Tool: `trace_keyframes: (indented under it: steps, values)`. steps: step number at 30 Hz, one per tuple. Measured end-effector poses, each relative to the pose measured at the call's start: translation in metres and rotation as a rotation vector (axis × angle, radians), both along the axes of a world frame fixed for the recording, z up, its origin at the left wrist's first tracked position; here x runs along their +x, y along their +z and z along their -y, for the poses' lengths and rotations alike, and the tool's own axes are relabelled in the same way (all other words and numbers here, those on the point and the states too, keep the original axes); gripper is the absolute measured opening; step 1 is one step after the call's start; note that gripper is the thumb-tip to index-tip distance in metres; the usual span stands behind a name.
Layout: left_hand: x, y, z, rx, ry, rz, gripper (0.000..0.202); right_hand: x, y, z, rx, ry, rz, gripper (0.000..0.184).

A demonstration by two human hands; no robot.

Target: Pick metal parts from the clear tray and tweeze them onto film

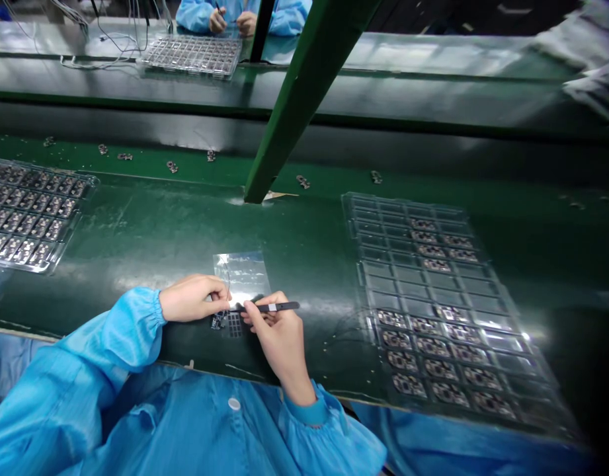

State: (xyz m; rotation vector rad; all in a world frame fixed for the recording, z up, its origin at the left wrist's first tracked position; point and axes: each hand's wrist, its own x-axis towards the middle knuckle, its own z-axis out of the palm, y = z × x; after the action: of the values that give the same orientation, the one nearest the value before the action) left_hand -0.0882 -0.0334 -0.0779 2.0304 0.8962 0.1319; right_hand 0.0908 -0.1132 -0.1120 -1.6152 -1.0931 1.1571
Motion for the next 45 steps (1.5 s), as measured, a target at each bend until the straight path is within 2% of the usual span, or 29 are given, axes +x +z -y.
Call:
trace_keyframes:
  steps: [4,7,11,14,16,45]
  values:
    - [0.0,0.001,0.0,-0.001,0.008,-0.007,0.014,0.004,-0.001,-0.003,-0.01,-0.053,-0.205,0.039]
    - [0.002,0.001,0.003,-0.024,0.071,-0.001,0.013,0.008,-0.002,-0.004,0.029,-0.13,-0.319,0.041]
    - [0.009,0.001,0.008,-0.184,0.213,0.05,0.017,0.008,-0.005,-0.001,0.087,-0.207,-0.331,0.038]
    - [0.013,0.0,0.011,-0.307,0.262,0.081,0.017,0.006,-0.006,0.002,0.091,-0.193,-0.302,0.036]
    - [0.014,-0.001,0.011,-0.333,0.27,0.071,0.017,0.005,-0.006,0.002,0.083,-0.177,-0.283,0.035]
    - [0.015,-0.001,0.01,-0.3,0.27,0.049,0.018,0.004,-0.001,0.002,0.042,-0.176,-0.223,0.04]
